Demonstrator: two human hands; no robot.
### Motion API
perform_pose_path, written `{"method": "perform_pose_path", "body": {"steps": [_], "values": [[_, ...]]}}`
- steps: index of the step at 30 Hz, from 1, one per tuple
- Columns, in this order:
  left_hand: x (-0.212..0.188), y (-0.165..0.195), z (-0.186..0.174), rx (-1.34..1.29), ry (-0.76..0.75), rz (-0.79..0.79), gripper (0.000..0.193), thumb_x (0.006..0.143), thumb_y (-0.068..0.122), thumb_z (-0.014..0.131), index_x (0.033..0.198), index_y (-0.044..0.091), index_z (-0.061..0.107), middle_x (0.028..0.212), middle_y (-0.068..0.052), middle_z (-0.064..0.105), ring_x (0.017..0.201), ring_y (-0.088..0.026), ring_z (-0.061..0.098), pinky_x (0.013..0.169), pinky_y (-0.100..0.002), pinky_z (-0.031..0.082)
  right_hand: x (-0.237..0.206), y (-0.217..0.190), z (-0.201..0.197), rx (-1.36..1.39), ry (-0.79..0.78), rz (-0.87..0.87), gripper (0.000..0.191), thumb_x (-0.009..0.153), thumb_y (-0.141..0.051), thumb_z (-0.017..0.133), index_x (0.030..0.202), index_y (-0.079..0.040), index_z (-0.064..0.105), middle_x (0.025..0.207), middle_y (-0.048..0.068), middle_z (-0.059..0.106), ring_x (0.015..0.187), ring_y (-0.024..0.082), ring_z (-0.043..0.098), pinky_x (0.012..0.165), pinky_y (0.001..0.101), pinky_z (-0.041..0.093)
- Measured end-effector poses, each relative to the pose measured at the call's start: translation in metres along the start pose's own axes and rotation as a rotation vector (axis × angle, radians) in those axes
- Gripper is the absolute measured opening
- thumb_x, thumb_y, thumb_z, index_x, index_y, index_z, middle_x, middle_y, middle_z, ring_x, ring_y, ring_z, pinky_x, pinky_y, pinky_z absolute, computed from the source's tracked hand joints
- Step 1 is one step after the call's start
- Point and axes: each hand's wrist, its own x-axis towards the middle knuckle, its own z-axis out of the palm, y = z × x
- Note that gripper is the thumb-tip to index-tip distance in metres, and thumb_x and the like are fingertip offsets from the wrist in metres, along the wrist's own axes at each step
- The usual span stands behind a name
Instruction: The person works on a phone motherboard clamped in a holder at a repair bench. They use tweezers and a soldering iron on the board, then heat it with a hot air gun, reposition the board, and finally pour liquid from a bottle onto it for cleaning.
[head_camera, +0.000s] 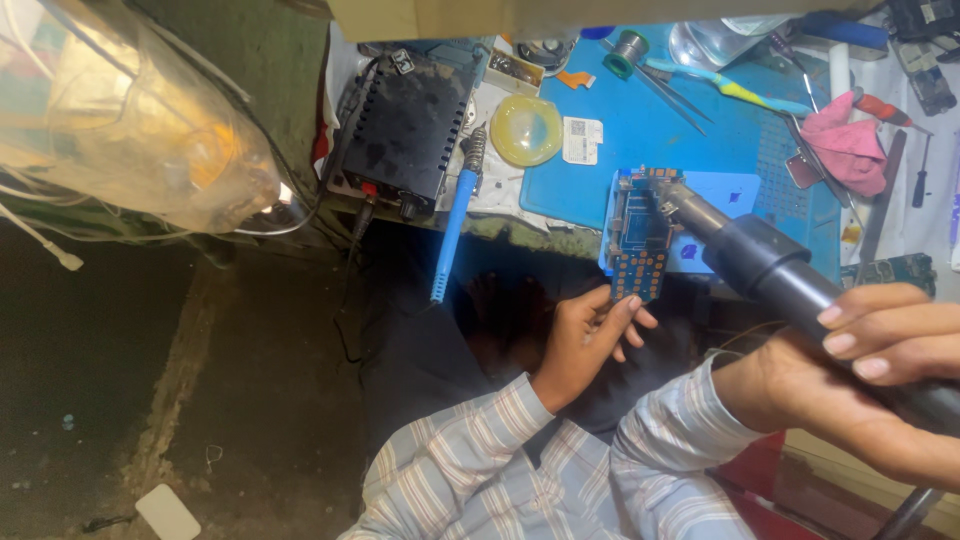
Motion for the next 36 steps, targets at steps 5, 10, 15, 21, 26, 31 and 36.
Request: {"method": "perform_pose_path", "body": {"steps": [5,10,15,21,26,31,36], "values": [[0.0,0.001,0.0,0.003,0.002,-0.015,0.025,0.108,0.019,0.058,0.106,-0.004,0.07,0.096,-0.008,0.075,0.074,-0.006,0.065,0.058,-0.021,0.051,-0.005,0.003,0.011,-0.281,-0.159,-0.04,0.053,0.113,-0.048,0.029,0.083,-0.004,0.031,0.062,0.008,0.027,0.045,0.02,0.025,0.044,0.0343,0.025],[0.0,0.0,0.0,-0.002,0.002,-0.014,0.024,0.108,0.018,0.058,0.106,-0.003,0.069,0.097,-0.007,0.075,0.075,-0.005,0.065,0.057,-0.02,0.051,-0.005,0.005,0.012,-0.322,-0.167,-0.074,0.049,0.109,-0.045,0.03,0.086,-0.002,0.034,0.063,0.009,0.028,0.045,0.02,0.026,0.043,0.0355,0.026],[0.001,-0.001,0.0,-0.007,0.003,-0.02,0.023,0.108,0.017,0.058,0.106,-0.003,0.069,0.096,-0.007,0.075,0.075,-0.006,0.065,0.057,-0.02,0.051,-0.005,0.005,0.008,-0.26,-0.19,-0.04,0.05,0.11,-0.046,0.028,0.089,-0.001,0.035,0.064,0.009,0.029,0.046,0.02,0.026,0.044,0.0358,0.026],[0.001,-0.001,0.0,-0.003,0.003,-0.021,0.024,0.108,0.018,0.059,0.106,-0.003,0.069,0.097,-0.007,0.075,0.075,-0.006,0.065,0.058,-0.021,0.052,-0.004,0.006,0.007,-0.277,-0.18,-0.032,0.051,0.111,-0.047,0.028,0.096,0.0,0.039,0.064,0.009,0.029,0.046,0.019,0.026,0.044,0.0349,0.026],[0.001,0.0,0.0,-0.005,0.001,-0.02,0.024,0.108,0.018,0.058,0.107,-0.003,0.069,0.096,-0.007,0.075,0.075,-0.006,0.066,0.058,-0.021,0.052,-0.004,0.006,0.009,-0.341,-0.161,-0.055,0.048,0.111,-0.045,0.029,0.098,0.001,0.039,0.064,0.009,0.03,0.045,0.019,0.026,0.043,0.0351,0.026],[0.001,-0.001,0.0,-0.022,-0.004,-0.022,0.024,0.108,0.018,0.058,0.107,-0.003,0.069,0.097,-0.007,0.075,0.076,-0.005,0.065,0.058,-0.021,0.052,-0.004,0.005,0.008,-0.225,-0.174,-0.009,0.049,0.108,-0.046,0.026,0.093,0.0,0.037,0.063,0.009,0.029,0.045,0.019,0.026,0.044,0.0355,0.026],[0.001,-0.003,0.0,-0.029,-0.002,-0.031,0.024,0.108,0.018,0.059,0.107,-0.003,0.07,0.097,-0.007,0.075,0.075,-0.005,0.065,0.058,-0.021,0.051,-0.004,0.006,0.007,-0.309,-0.185,-0.043,0.049,0.111,-0.044,0.028,0.084,-0.003,0.032,0.063,0.009,0.027,0.045,0.02,0.024,0.044,0.0357,0.025]]}}
